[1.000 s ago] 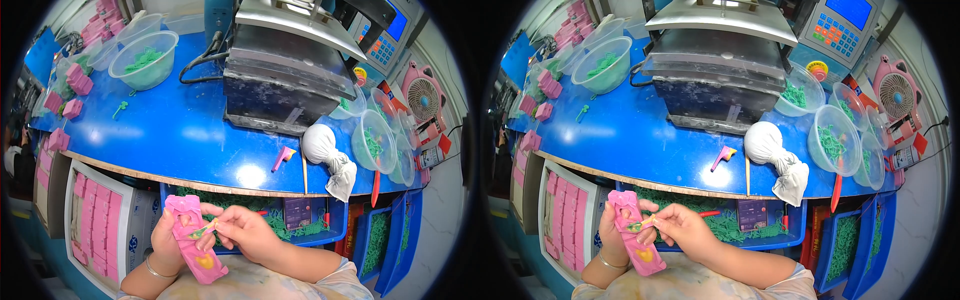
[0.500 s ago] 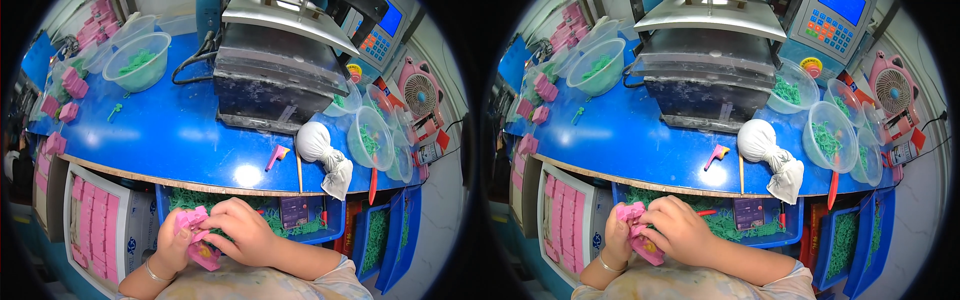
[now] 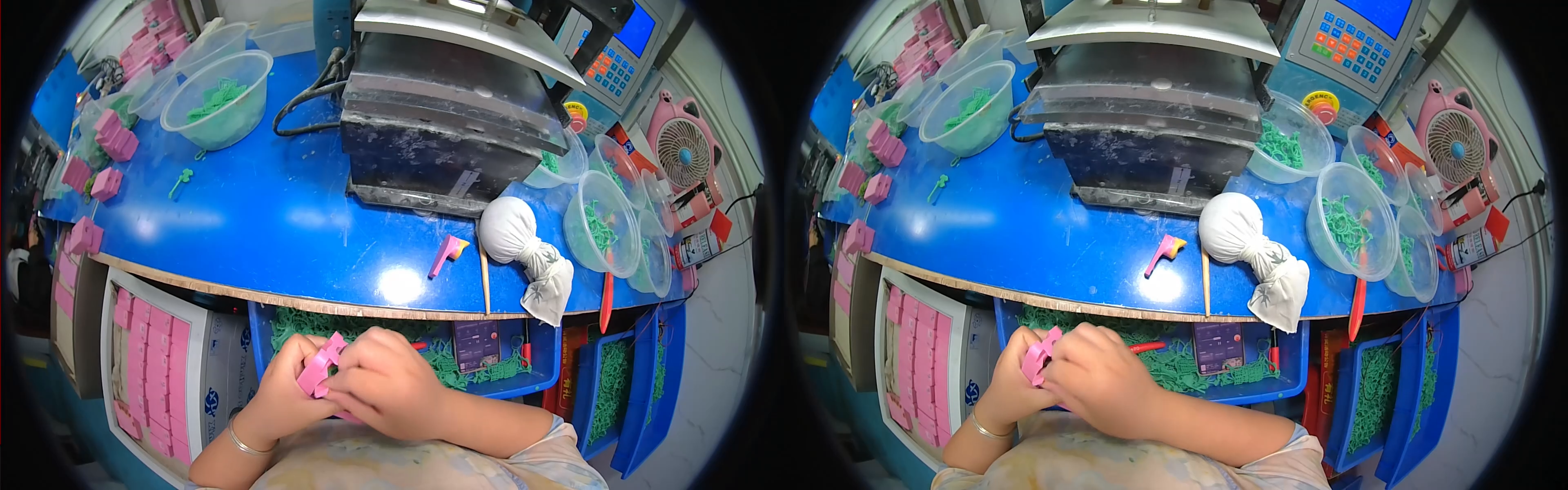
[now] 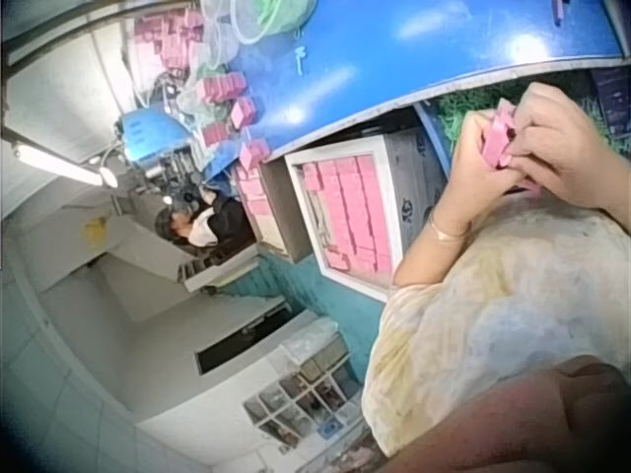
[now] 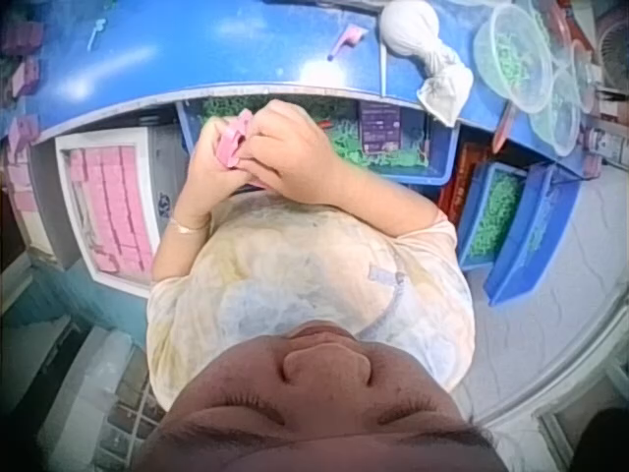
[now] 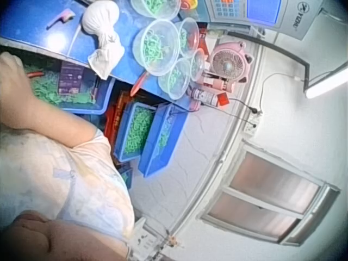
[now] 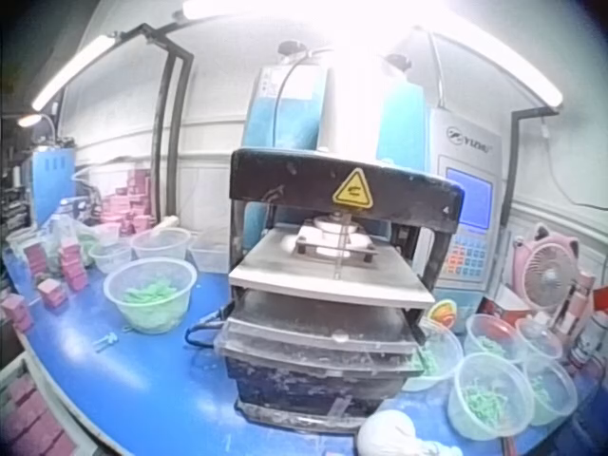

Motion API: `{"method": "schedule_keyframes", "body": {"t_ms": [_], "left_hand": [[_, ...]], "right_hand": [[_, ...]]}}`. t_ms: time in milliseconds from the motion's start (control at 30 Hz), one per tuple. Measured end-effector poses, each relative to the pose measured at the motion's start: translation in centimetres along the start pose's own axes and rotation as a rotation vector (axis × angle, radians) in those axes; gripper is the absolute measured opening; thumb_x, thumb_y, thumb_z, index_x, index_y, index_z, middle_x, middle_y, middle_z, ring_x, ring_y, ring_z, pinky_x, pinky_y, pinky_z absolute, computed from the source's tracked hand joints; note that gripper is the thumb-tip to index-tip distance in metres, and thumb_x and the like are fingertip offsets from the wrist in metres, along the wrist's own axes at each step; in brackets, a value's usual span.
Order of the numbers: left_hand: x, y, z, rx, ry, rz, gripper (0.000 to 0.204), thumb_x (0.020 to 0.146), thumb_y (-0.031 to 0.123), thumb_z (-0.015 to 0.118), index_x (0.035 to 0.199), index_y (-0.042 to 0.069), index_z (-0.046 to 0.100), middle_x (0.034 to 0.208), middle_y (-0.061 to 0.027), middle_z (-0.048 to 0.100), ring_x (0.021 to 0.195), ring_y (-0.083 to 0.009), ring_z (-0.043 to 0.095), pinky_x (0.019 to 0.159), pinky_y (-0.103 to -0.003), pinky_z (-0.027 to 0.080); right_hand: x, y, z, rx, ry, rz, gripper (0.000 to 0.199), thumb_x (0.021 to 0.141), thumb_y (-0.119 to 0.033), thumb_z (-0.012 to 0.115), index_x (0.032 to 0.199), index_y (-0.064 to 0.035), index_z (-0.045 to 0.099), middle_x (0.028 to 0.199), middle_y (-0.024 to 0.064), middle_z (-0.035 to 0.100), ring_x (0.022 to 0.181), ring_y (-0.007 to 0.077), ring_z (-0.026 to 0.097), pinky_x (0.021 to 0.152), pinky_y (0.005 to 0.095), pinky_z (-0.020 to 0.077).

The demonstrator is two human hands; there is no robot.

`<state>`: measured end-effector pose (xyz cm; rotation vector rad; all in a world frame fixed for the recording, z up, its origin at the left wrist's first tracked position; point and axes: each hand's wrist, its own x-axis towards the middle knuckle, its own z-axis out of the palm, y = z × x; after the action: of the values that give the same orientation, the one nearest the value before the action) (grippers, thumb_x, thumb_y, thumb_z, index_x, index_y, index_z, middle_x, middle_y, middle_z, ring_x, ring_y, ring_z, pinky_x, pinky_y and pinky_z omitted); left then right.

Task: The recorder is seen cleaning and assembling small pink and yellow candle or wax molds at a workstation.

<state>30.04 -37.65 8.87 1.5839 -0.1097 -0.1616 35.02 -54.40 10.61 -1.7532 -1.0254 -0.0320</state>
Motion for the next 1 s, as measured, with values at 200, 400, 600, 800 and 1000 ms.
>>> {"method": "schedule_keyframes", "body": {"t_ms": [200,400,600,800,1000], "left_hand": [[0.1,-0.6,0.6,0.242,0.141,0.086,0.035,0.074,0.015,0.073,0.082,0.006,0.041,0.091,-0.0108,0.055,0.082,-0.0138,0.053,0.072,-0.028,0.045],[-0.2,-0.5,0.2,0.015,0.14,-0.031,0.027,0.088,0.025,0.058,0.097,0.002,0.047,0.09,-0.0079,0.056,0.079,-0.0108,0.051,0.069,-0.025,0.044],[-1.0,-0.6,0.1,-0.285,-0.014,-0.164,0.052,0.093,0.045,0.039,0.116,-0.001,0.041,0.101,-0.0073,0.052,0.087,-0.01,0.049,0.076,-0.024,0.042],[-0.3,-0.4,0.6,-0.235,-0.042,-0.201,0.05,0.094,0.044,0.036,0.116,0.0,0.042,0.091,-0.0089,0.053,0.068,-0.0122,0.05,0.061,-0.027,0.044],[-0.4,0.1,1.0,-0.381,-0.015,-0.236,0.05,0.094,0.045,0.035,0.116,0.0,0.041,0.086,-0.0119,0.054,0.064,-0.0165,0.052,0.058,-0.03,0.045]], "right_hand": [[-0.5,-0.9,1.3,-0.23,-0.006,-0.148,0.017,0.069,-0.013,0.069,0.085,-0.0087,0.063,0.085,0.0037,0.053,0.077,0.0214,0.052,0.068,0.0339,0.0409],[-0.5,-0.5,0.5,-0.062,0.14,0.046,0.02,0.075,-0.008,0.065,0.093,-0.0026,0.058,0.096,0.0106,0.053,0.081,0.0286,0.053,0.072,0.0366,0.0454],[-1.0,1.1,0.0,-0.088,-0.035,-0.063,0.028,0.067,-0.004,0.067,0.095,-0.0028,0.061,0.09,0.0098,0.059,0.075,0.026,0.057,0.064,0.0333,0.0472],[-1.1,1.2,-0.3,-0.108,-0.089,-0.09,0.028,0.064,-0.003,0.066,0.092,-0.0037,0.062,0.087,0.0071,0.061,0.071,0.023,0.058,0.058,0.0319,0.048],[-1.4,1.2,-0.3,-0.005,-0.016,-0.011,0.021,0.069,-0.001,0.066,0.09,-0.0045,0.062,0.082,0.0077,0.063,0.07,0.0232,0.06,0.06,0.0325,0.0484]]}}
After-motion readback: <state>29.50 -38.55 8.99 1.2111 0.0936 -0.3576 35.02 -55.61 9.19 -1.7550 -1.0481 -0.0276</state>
